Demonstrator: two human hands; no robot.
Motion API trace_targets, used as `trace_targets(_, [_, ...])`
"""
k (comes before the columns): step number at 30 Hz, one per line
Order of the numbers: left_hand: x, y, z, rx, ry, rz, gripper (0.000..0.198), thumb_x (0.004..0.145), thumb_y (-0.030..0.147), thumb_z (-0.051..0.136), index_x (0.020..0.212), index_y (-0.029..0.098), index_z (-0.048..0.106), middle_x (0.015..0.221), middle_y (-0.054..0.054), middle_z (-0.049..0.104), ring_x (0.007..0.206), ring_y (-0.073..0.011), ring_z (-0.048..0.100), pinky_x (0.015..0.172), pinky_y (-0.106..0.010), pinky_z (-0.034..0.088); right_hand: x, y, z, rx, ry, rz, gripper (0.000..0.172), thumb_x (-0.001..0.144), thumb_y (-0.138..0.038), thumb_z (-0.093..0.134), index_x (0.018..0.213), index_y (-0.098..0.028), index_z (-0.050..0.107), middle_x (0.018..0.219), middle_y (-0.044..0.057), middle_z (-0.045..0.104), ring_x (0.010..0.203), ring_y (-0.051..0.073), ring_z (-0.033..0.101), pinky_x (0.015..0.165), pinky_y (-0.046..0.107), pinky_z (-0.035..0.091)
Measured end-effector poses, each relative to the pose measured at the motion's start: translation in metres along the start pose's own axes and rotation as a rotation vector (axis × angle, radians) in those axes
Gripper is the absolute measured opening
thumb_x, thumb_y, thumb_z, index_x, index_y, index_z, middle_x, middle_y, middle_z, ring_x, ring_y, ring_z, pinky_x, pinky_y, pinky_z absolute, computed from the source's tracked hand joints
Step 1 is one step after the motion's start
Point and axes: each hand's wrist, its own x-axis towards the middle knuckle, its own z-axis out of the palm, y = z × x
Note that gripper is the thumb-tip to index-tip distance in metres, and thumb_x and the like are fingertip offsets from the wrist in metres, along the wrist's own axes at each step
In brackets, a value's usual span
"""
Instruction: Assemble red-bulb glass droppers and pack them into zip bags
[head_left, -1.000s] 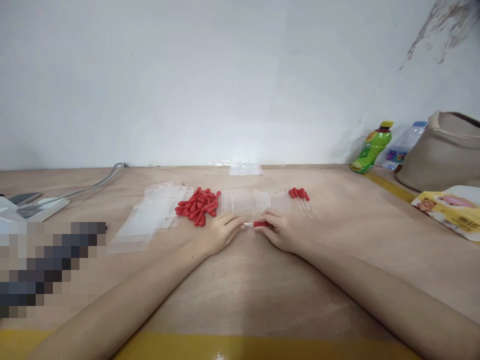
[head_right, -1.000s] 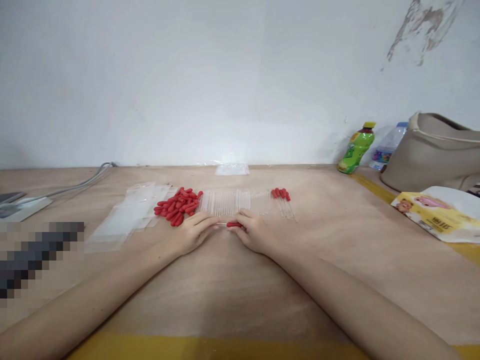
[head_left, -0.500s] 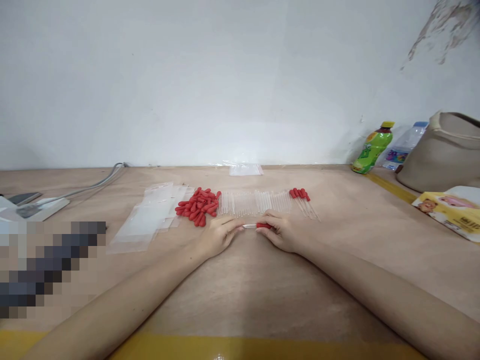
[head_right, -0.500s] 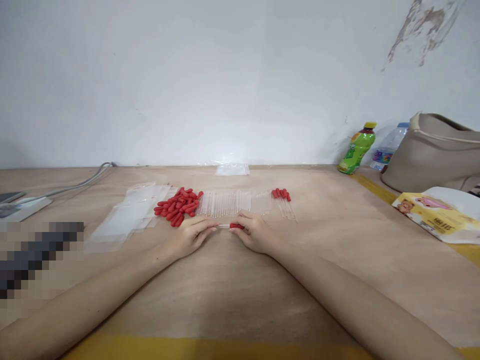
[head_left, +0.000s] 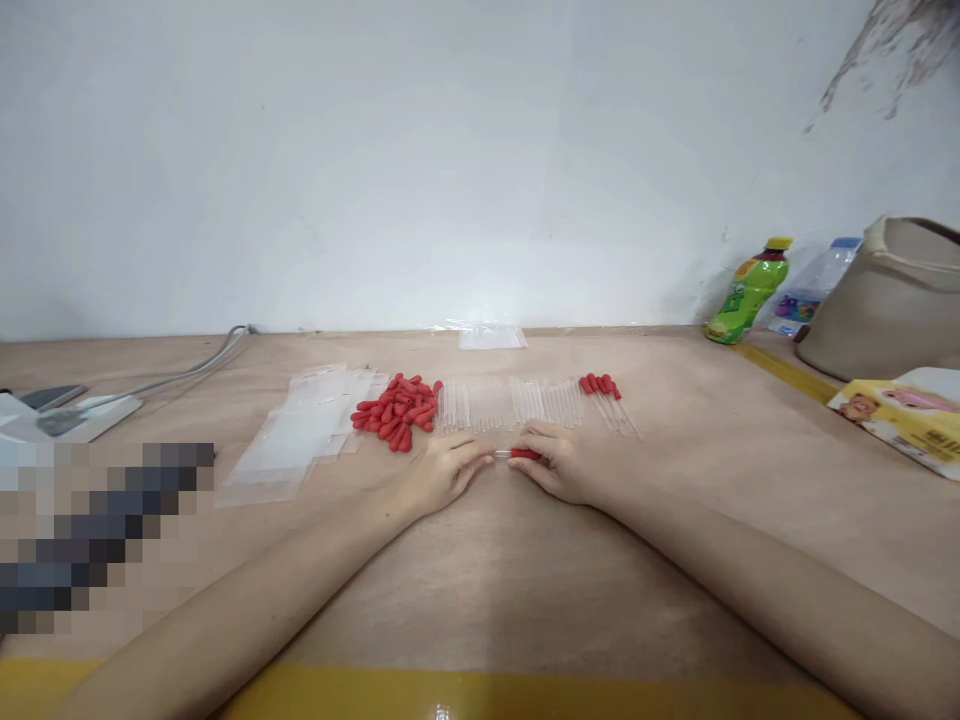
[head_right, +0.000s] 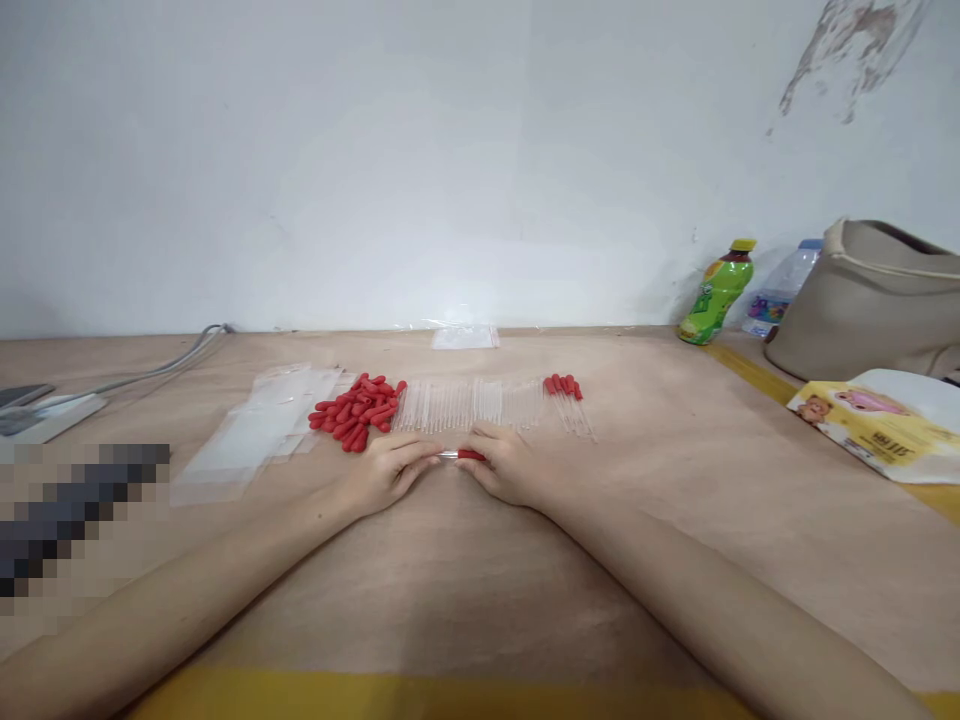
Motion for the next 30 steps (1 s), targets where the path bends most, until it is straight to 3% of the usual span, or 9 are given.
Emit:
trace_targets(7, [0.003,0.000,0.000,-0.012,0.037,-0.027,0.021,0.087,0.023,0.044,0.099,0.015,0.060,0.083,-0.007,0.064,0.073,-0.0152,0.060,0.066,-0.026,0.048,0.002,0.007,0.003,0.179,0.065,0.058,0.017,0.083,-0.023,0.049,0.096,-0.020,0.061,0.077,0.003,0.055,0.069,0.012,0.052,0.065,0.025,0.043])
trace_targets(10, [0.005,0.001,-0.001,-0.021,0.055,-0.056,0.022,0.087,0.023,0.045,0.101,0.015,0.059,0.083,-0.007,0.065,0.073,-0.0151,0.060,0.065,-0.026,0.047,0.007,0.009,0.008,0.382,0.187,0.198,0.023,0.078,-0.027,0.056,0.100,-0.020,0.056,0.077,0.002,0.057,0.071,0.012,0.054,0.067,0.026,0.044])
trace_targets(13, [0.005,0.002,-0.002,-0.023,0.030,-0.040,0.024,0.085,0.027,0.049,0.103,0.014,0.058,0.082,-0.006,0.065,0.070,-0.0149,0.058,0.063,-0.026,0.047,0.014,0.009,0.010,0.627,0.336,0.372,0.027,0.072,-0.033,0.062,0.093,-0.019,0.053,0.074,0.000,0.056,0.069,0.012,0.054,0.064,0.025,0.044])
trace_targets(17, [0.005,0.002,-0.003,-0.037,0.012,-0.088,0.028,0.084,0.031,0.051,0.105,0.014,0.057,0.084,-0.007,0.064,0.072,-0.0152,0.058,0.067,-0.027,0.047,0.023,0.026,-0.006,0.773,0.500,0.562,0.036,0.065,-0.041,0.065,0.091,-0.017,0.054,0.073,-0.001,0.056,0.067,0.010,0.054,0.061,0.024,0.044])
trace_targets(21, [0.005,0.002,-0.002,-0.047,-0.037,-0.119,0.024,0.086,0.028,0.047,0.102,0.015,0.059,0.084,-0.007,0.064,0.075,-0.0154,0.058,0.068,-0.027,0.047,0.022,0.069,-0.043,0.573,0.622,0.690,0.044,0.071,-0.045,0.054,0.105,-0.016,0.055,0.065,-0.002,0.053,0.059,0.011,0.051,0.055,0.024,0.040])
trace_targets(24, [0.006,0.002,-0.002,-0.042,-0.064,-0.107,0.022,0.086,0.026,0.045,0.096,0.016,0.061,0.083,-0.006,0.064,0.077,-0.0162,0.057,0.069,-0.028,0.046,0.014,0.102,-0.065,0.188,0.627,0.788,0.040,0.068,-0.038,0.057,0.101,-0.015,0.055,0.064,-0.001,0.055,0.057,0.011,0.050,0.055,0.024,0.038])
trace_targets(27, [0.007,0.002,-0.002,-0.038,-0.081,-0.103,0.021,0.086,0.026,0.044,0.093,0.016,0.062,0.083,-0.006,0.063,0.078,-0.0166,0.057,0.071,-0.029,0.045,0.009,0.121,-0.071,-0.084,0.472,0.881,0.025,0.067,-0.035,0.058,0.085,-0.017,0.059,0.063,-0.001,0.056,0.057,0.012,0.051,0.056,0.025,0.036])
trace_targets(30, [0.007,0.002,-0.002,-0.036,-0.085,-0.105,0.021,0.086,0.026,0.044,0.093,0.016,0.062,0.084,-0.006,0.063,0.080,-0.0168,0.057,0.072,-0.029,0.045,0.009,0.127,-0.063,-0.238,0.317,0.965,0.020,0.069,-0.034,0.055,0.081,-0.019,0.060,0.068,0.001,0.060,0.063,0.015,0.054,0.058,0.026,0.036])
